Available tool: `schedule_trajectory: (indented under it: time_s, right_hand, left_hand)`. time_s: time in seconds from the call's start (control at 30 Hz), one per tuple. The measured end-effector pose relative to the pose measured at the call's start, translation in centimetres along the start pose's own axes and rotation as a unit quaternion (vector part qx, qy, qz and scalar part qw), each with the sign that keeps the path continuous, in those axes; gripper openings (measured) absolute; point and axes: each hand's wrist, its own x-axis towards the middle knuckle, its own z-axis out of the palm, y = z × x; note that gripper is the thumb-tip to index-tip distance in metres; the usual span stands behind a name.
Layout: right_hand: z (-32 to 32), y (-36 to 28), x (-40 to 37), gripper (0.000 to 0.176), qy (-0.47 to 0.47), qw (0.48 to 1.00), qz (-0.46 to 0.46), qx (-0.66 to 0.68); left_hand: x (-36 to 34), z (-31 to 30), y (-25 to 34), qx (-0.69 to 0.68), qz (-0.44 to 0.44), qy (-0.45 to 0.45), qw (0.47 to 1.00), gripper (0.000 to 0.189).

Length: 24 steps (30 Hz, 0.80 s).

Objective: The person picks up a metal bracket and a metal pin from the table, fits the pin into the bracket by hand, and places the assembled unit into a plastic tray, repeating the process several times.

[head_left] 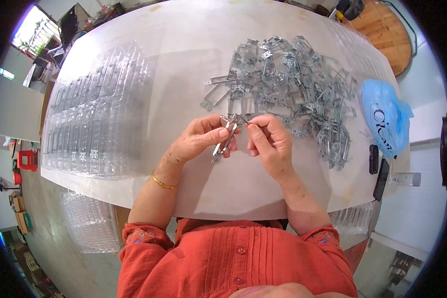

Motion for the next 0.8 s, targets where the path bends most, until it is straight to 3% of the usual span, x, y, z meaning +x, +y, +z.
schedule_trajectory:
  time_s: [0.43, 0.5, 0.53, 0.63, 0.7, 0.8]
  right_hand:
    - [-0.1, 0.0, -0.1, 0.004, -0.007, 0.998, -0.008, -0.059]
    - [-0.2, 0.8, 0.0, 0.003, -0.010, 0.976, -0.111, -0.186]
    - [-0.2, 0.8, -0.2, 0.003, -0.009, 0.976, -0.111, -0.186]
    - [0.2, -0.2, -0.2, 0.009, -0.012, 0.989, -0.067, -0.131]
    - [0.1, -0.6, -0.3, 0.014, -0.038, 0.997, 0.036, -0.063]
    - [-0.1, -0.4, 0.0, 0.017, -0.075, 0.995, 0.059, -0.015]
  left_hand:
    - [0.0, -0.3, -0.2, 0.047, -0.006, 0.032, 0.998, 0.043]
    - [-0.1, -0.3, 0.1, 0.104, -0.040, 0.046, 0.993, 0.041]
    - [-0.1, -0.3, 0.2, 0.104, -0.040, 0.046, 0.993, 0.041]
    - [-0.1, -0.4, 0.2, 0.094, -0.069, 0.043, 0.992, 0.039]
    - [-0.1, -0.4, -0.2, 0.119, -0.067, 0.061, 0.989, 0.036]
    - [0.1, -0.1, -0.6, 0.125, -0.050, 0.059, 0.989, 0.029]
